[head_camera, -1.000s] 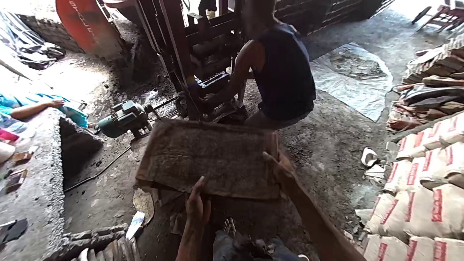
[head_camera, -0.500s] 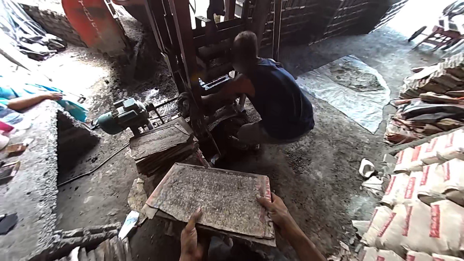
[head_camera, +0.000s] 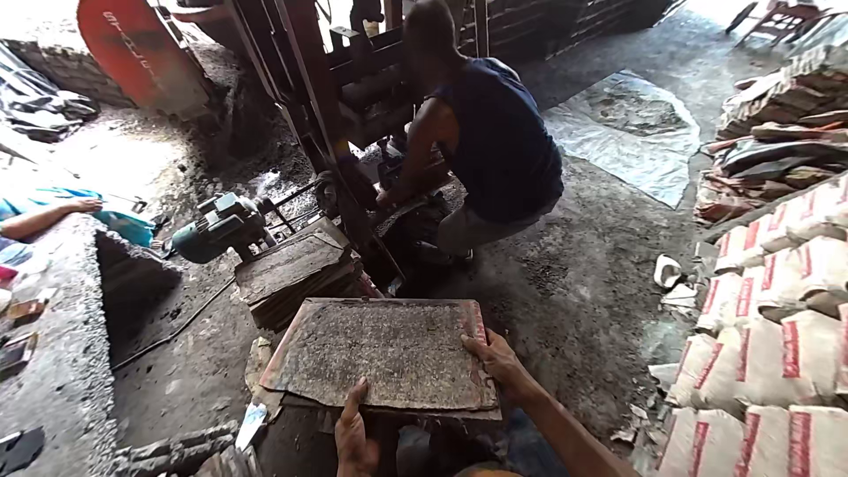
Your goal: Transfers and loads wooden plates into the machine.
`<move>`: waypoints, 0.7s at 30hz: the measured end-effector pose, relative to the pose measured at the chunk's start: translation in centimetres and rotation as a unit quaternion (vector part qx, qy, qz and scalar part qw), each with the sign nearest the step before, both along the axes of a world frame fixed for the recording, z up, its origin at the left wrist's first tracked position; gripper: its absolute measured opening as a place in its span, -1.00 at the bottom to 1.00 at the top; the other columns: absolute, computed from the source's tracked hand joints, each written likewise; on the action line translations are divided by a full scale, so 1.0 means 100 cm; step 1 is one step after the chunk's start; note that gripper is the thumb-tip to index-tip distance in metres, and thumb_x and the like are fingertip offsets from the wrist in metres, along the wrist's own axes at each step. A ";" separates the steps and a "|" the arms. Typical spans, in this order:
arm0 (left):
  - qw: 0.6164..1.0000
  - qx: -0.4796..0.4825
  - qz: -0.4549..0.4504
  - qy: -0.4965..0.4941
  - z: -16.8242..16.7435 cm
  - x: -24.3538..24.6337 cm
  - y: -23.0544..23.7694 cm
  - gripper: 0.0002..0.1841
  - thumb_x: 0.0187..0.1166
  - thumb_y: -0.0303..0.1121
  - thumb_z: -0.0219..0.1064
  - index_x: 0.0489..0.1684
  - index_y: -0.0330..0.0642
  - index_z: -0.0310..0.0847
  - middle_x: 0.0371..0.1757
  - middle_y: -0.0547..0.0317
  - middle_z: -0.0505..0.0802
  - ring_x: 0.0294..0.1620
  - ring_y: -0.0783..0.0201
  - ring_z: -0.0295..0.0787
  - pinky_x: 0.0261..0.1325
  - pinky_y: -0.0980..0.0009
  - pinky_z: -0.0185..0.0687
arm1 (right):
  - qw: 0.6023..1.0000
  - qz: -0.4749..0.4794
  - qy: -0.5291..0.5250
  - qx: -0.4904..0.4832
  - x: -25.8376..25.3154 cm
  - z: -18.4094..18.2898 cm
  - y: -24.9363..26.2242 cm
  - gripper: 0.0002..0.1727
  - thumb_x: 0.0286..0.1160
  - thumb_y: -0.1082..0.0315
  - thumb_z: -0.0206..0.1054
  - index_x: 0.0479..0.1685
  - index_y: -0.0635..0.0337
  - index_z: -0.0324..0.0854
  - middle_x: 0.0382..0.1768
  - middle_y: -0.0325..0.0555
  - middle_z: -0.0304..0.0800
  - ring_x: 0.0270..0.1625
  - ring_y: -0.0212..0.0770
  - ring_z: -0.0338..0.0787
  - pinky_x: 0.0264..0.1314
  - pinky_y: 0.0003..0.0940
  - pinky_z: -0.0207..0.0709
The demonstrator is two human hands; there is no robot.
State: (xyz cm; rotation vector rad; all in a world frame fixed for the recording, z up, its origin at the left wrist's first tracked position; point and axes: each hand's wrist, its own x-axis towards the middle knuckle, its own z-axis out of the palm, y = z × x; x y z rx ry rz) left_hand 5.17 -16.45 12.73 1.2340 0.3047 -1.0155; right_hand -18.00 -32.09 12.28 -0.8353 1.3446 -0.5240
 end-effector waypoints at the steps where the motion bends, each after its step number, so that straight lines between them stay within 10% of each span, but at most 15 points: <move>1: 1.000 0.005 0.002 0.004 0.000 -0.004 0.001 -0.77 0.68 -0.34 0.28 0.09 -0.33 0.63 -0.12 -0.07 0.89 -0.11 0.12 0.90 0.02 0.09 0.87 | 1.000 0.000 0.003 0.005 -0.004 -0.003 0.001 -0.45 0.50 0.15 0.53 0.39 0.21 0.54 -0.10 0.07 0.88 -0.16 -0.07 0.92 -0.08 -0.13 0.84; 21: 0.990 0.103 0.084 -0.047 0.001 -0.112 -0.119 -0.69 0.66 -0.32 0.32 0.22 -0.33 0.58 -0.05 -0.11 0.86 -0.08 0.09 0.85 -0.01 0.05 0.82 | 0.990 0.125 -0.033 0.063 -0.134 -0.035 -0.139 -0.46 0.55 0.23 0.47 0.49 0.15 0.49 -0.15 0.11 0.87 -0.26 -0.04 0.88 -0.15 -0.10 0.79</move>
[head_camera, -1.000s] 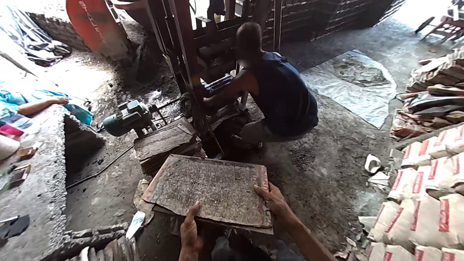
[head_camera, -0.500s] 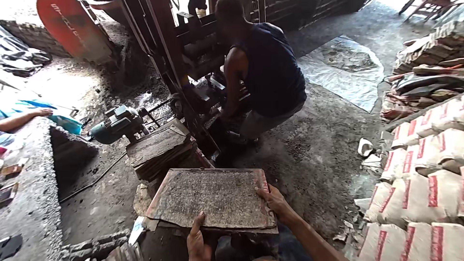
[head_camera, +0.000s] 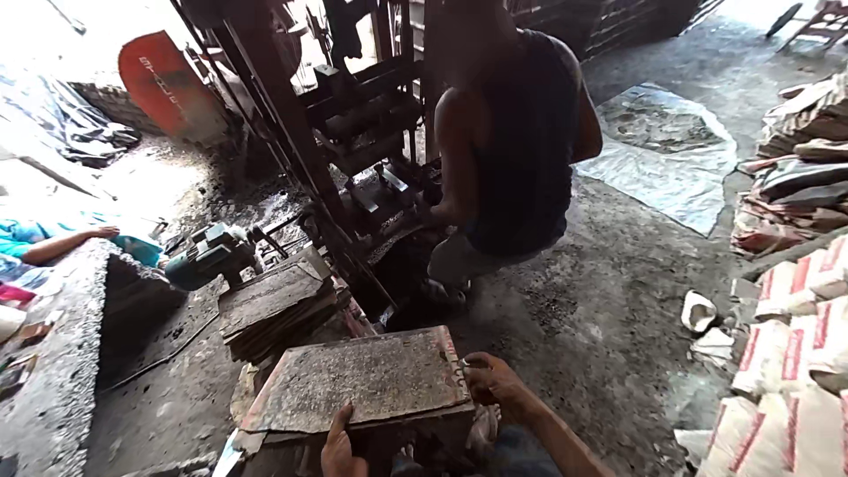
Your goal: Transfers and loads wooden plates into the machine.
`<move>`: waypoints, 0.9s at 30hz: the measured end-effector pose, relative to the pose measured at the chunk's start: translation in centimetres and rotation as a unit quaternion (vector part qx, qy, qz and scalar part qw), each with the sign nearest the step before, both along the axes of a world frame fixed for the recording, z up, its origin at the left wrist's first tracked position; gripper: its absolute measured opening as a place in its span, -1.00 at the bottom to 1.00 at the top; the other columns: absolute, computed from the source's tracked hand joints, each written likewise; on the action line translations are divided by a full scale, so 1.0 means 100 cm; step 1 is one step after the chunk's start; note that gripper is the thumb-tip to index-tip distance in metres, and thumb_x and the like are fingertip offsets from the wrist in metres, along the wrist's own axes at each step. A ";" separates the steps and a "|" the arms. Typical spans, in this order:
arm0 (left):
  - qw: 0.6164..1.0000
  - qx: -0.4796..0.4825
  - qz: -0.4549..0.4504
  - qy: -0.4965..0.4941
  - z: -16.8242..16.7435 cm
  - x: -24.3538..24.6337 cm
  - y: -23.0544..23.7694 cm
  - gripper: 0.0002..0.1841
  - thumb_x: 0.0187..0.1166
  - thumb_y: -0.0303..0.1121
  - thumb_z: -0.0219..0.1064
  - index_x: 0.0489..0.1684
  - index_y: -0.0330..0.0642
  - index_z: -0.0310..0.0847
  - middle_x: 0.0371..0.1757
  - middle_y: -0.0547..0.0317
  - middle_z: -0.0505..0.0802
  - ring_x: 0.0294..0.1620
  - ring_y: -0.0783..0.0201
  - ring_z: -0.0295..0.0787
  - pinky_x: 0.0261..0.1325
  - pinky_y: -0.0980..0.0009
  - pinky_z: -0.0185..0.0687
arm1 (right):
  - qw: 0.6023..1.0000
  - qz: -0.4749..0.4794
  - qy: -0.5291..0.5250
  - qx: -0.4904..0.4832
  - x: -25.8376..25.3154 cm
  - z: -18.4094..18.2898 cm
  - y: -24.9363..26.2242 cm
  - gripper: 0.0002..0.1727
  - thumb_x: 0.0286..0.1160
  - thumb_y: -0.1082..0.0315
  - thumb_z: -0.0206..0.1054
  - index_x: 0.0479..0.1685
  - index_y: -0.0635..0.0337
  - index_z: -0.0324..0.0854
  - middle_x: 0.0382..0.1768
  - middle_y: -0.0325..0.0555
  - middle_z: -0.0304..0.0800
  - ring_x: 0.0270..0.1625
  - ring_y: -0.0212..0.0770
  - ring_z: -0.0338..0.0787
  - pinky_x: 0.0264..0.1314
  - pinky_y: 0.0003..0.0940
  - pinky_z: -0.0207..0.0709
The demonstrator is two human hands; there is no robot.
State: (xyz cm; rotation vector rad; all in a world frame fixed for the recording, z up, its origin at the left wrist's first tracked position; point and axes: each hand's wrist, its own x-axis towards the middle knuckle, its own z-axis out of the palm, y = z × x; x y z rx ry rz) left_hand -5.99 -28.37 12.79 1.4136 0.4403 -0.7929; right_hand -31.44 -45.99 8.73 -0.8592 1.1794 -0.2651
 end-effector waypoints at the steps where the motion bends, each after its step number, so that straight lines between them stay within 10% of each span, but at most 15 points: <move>1: 1.000 0.010 0.004 -0.006 -0.001 -0.010 -0.010 -0.67 0.64 -0.32 0.33 0.24 -0.33 0.57 -0.04 -0.11 0.85 -0.08 0.09 0.84 -0.01 0.04 0.81 | 1.000 -0.010 0.006 0.003 -0.019 -0.005 -0.014 -0.50 0.60 0.23 0.43 0.47 0.15 0.50 -0.16 0.09 0.89 -0.29 -0.07 0.88 -0.18 -0.14 0.78; 9: 0.996 0.080 0.029 -0.010 -0.008 -0.071 -0.087 -0.46 0.57 -0.24 0.42 0.45 -0.34 0.44 0.20 -0.26 0.75 0.15 -0.10 0.73 0.13 -0.17 0.69 | 0.951 -0.249 0.182 -0.011 -0.233 -0.099 -0.091 -0.52 0.73 0.14 0.31 0.42 0.30 0.47 -0.11 0.19 0.86 -0.20 0.04 0.88 -0.17 0.00 0.75; 15: 0.996 0.082 0.029 -0.010 -0.009 -0.102 -0.142 -0.56 0.52 -0.24 0.46 0.25 -0.36 0.59 0.03 -0.20 0.82 0.01 -0.06 0.79 0.03 -0.13 0.73 | 0.906 -0.365 0.208 0.063 -0.332 -0.125 -0.097 -0.39 0.79 0.03 0.15 0.64 0.25 0.28 0.15 0.16 0.76 -0.06 -0.11 0.80 -0.08 -0.14 0.67; 21: 0.998 0.057 0.020 0.005 -0.006 -0.120 -0.202 -0.62 0.54 -0.29 0.43 0.19 -0.35 0.60 -0.07 -0.18 0.84 -0.11 -0.02 0.84 -0.06 -0.05 0.81 | 0.925 -0.342 0.158 0.046 -0.284 -0.140 -0.143 -0.46 0.78 0.05 0.21 0.51 0.26 0.41 0.06 0.17 0.81 -0.10 -0.02 0.83 -0.10 -0.06 0.69; 27: 1.000 -0.003 0.001 0.026 -0.015 -0.107 -0.284 -0.64 0.66 -0.26 0.31 0.26 -0.33 0.56 -0.05 -0.18 0.84 -0.10 -0.01 0.85 -0.06 -0.03 0.83 | 0.984 -0.157 0.057 -0.066 -0.142 -0.077 -0.253 -0.57 0.81 0.14 0.18 0.38 0.29 0.56 -0.02 0.14 0.87 -0.08 -0.01 0.90 -0.01 -0.04 0.79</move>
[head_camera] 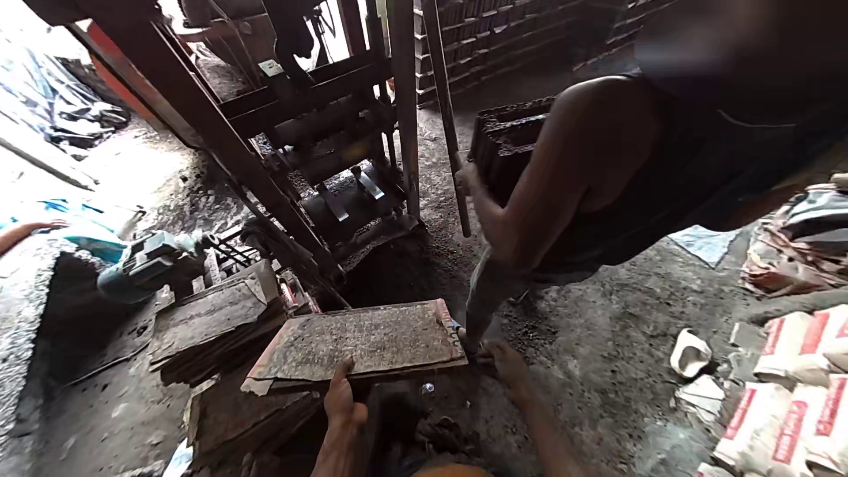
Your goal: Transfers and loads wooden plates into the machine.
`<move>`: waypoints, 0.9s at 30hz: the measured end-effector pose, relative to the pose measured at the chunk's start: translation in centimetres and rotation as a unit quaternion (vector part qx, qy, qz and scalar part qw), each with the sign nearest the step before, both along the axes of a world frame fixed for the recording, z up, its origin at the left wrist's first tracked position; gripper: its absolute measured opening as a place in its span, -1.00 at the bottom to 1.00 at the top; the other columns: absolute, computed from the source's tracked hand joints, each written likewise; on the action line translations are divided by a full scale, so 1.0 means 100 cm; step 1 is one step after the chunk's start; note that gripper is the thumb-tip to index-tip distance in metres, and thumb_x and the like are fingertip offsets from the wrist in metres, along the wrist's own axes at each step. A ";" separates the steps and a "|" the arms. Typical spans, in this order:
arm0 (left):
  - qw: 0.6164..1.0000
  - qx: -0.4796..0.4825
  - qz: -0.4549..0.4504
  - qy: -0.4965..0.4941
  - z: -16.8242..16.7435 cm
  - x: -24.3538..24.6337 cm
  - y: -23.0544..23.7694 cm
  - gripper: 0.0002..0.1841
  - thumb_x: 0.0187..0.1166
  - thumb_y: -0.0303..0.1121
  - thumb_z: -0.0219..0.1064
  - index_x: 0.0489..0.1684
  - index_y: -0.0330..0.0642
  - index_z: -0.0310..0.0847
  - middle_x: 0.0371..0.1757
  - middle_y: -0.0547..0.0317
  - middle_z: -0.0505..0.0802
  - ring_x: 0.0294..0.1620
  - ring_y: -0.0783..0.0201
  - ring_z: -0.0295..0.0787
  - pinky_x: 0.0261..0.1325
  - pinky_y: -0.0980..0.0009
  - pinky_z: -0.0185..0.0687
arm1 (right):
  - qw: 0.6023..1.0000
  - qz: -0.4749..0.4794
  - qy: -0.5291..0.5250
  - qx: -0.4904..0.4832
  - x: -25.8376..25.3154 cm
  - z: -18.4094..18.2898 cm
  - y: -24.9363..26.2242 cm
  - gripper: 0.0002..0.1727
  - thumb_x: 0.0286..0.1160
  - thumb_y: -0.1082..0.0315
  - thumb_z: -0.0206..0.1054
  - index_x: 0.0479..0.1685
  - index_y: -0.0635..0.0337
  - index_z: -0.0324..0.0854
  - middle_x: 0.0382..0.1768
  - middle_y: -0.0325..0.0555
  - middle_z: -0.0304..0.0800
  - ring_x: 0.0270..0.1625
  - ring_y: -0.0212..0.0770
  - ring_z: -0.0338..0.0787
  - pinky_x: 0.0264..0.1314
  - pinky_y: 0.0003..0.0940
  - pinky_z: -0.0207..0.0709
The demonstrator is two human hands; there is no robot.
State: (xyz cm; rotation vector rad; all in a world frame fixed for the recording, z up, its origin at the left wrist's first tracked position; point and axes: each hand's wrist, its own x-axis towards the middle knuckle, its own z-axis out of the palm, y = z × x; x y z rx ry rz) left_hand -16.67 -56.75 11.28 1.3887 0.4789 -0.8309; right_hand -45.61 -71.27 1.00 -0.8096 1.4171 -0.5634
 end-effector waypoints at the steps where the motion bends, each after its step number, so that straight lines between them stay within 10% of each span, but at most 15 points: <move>1: 1.000 -0.013 0.001 0.004 -0.003 0.005 -0.017 -0.64 0.66 -0.26 0.30 0.26 -0.32 0.55 -0.04 -0.18 0.84 -0.10 -0.01 0.85 -0.06 -0.02 0.83 | 0.999 0.024 -0.008 -0.029 0.017 0.009 -0.024 -0.57 0.80 0.16 0.19 0.39 0.31 0.56 -0.02 0.15 0.87 -0.08 0.00 0.91 0.01 -0.03 0.81; 7: 0.997 -0.063 0.027 0.027 -0.025 0.051 -0.163 -0.64 0.67 -0.22 0.27 0.26 -0.30 0.55 -0.03 -0.13 0.84 -0.06 0.04 0.85 -0.01 0.00 0.82 | 0.987 0.085 -0.017 -0.135 0.092 0.076 -0.209 -0.61 0.77 0.23 0.22 0.37 0.30 0.56 -0.09 0.11 0.89 -0.17 -0.01 0.91 -0.11 -0.06 0.83; 13: 0.994 -0.058 0.069 0.057 -0.125 0.152 -0.385 -0.51 0.71 -0.12 0.29 0.47 -0.25 0.47 0.24 -0.15 0.78 0.17 0.00 0.78 0.17 -0.03 0.76 | 0.944 0.107 0.127 -0.285 0.178 0.065 -0.470 -0.46 0.55 0.23 0.45 0.46 0.27 0.50 0.00 0.10 0.85 -0.15 -0.04 0.91 -0.13 -0.06 0.86; 19: 0.983 -0.081 0.152 0.068 -0.272 0.264 -0.600 -0.47 0.71 -0.20 0.30 0.59 -0.25 0.38 0.46 -0.18 0.65 0.40 -0.06 0.65 0.36 -0.10 0.66 | 0.817 0.087 0.350 -0.449 0.262 -0.001 -0.711 0.24 0.15 -0.09 0.69 0.74 0.49 0.07 0.59 0.50 0.36 0.58 0.23 0.52 0.65 -0.01 0.44; 22: 0.975 -0.096 0.184 0.079 -0.342 0.305 -0.663 -0.51 0.76 -0.24 0.21 0.58 -0.30 0.36 0.41 -0.24 0.66 0.31 -0.08 0.69 0.26 -0.09 0.72 | 0.800 0.029 0.294 -0.522 0.298 -0.043 -0.736 -0.30 0.24 0.27 0.66 0.29 0.59 0.50 0.00 0.21 0.84 0.03 -0.12 0.89 0.22 -0.17 0.78; 27: 0.958 -0.101 0.256 0.076 -0.391 0.364 -0.729 -0.57 0.78 -0.26 0.12 0.47 -0.39 0.38 0.25 -0.28 0.68 0.15 -0.10 0.71 0.14 -0.08 0.74 | 0.785 -0.042 0.242 -0.569 0.307 -0.071 -0.738 -0.47 0.26 0.49 0.48 0.22 0.58 0.45 -0.24 -0.04 0.79 -0.31 -0.27 0.88 -0.15 -0.21 0.88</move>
